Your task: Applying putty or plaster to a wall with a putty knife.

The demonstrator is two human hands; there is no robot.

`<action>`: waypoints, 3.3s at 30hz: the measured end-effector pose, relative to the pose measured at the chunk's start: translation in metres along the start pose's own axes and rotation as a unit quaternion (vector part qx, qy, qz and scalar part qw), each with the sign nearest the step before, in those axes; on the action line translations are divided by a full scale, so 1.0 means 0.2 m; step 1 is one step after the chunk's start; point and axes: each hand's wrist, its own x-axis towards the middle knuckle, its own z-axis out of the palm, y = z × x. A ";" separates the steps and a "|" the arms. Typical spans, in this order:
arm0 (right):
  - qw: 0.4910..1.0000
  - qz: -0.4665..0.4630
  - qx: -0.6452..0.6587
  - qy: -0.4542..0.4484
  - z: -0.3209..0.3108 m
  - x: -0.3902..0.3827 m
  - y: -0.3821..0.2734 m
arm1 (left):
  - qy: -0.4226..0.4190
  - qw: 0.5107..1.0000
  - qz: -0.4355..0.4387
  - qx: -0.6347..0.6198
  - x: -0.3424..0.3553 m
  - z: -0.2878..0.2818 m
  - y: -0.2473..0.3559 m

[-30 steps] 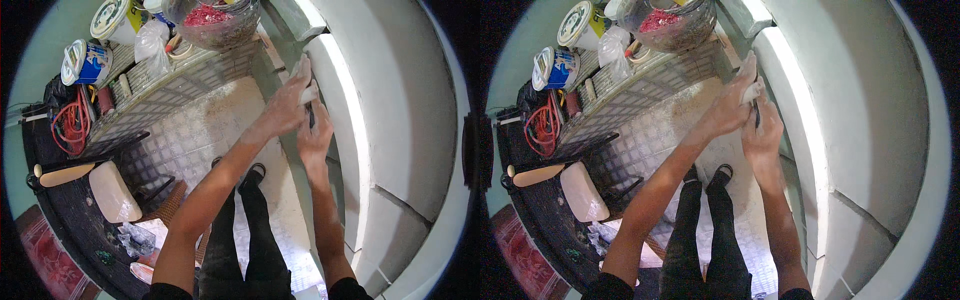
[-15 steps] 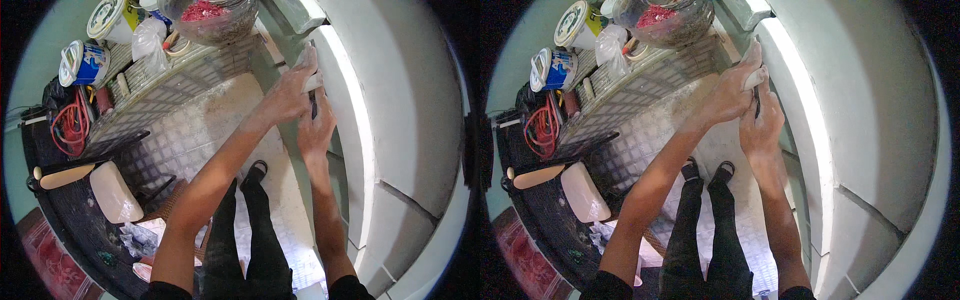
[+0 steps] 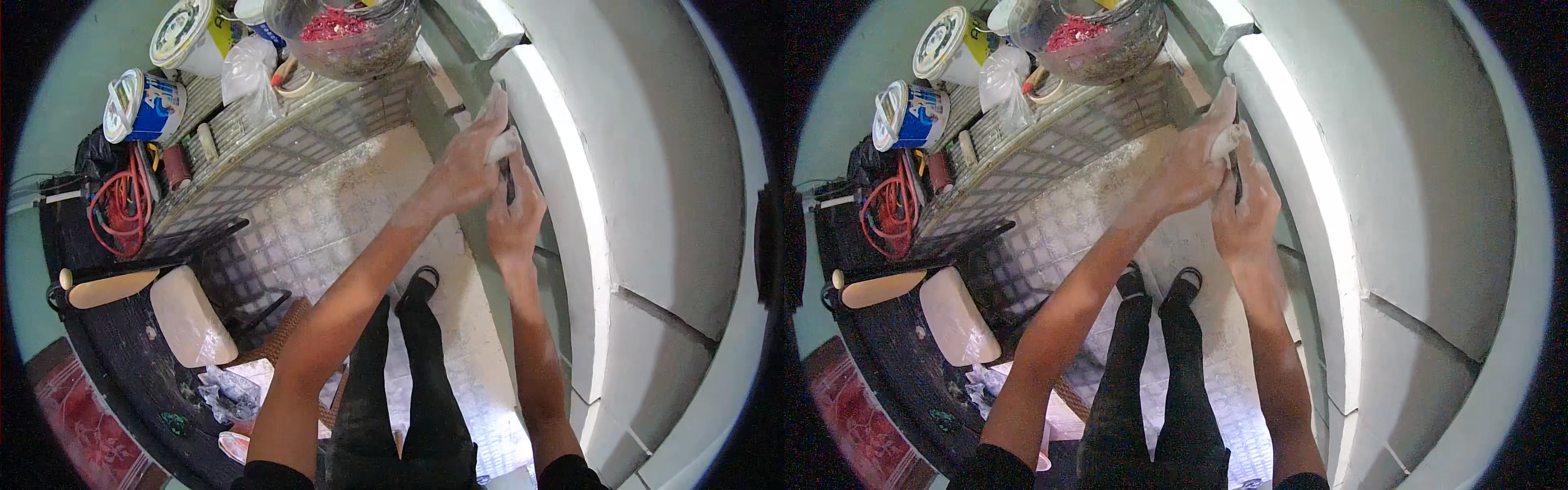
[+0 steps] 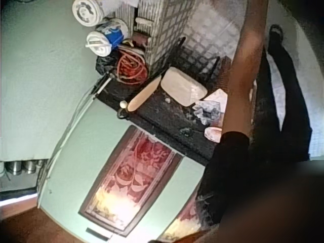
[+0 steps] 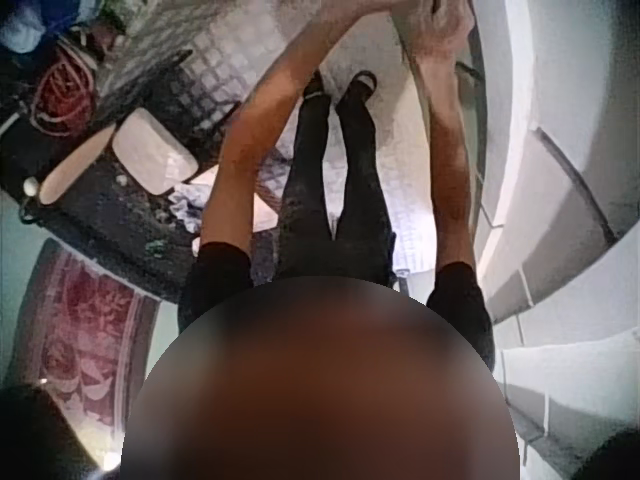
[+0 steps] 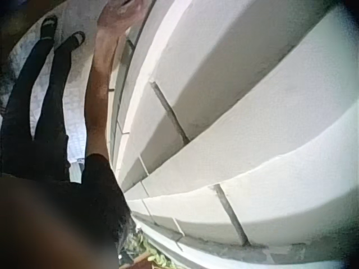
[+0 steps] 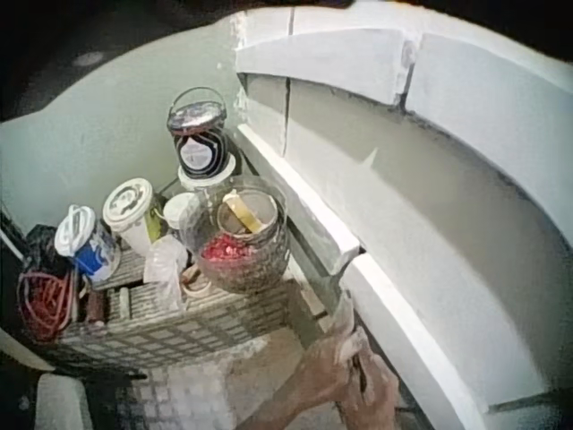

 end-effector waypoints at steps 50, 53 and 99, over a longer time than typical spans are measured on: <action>0.998 0.065 0.023 -0.013 -0.15 0.03 -0.11 | -0.016 0.997 0.033 -0.061 0.03 -0.01 0.17; 0.998 0.055 0.019 -0.007 -0.14 0.02 -0.09 | -0.017 0.998 0.041 -0.034 0.04 0.00 0.16; 0.991 -0.066 -0.099 0.058 -0.57 0.08 -0.16 | 0.234 0.921 -0.215 -0.226 -0.11 -0.14 -0.10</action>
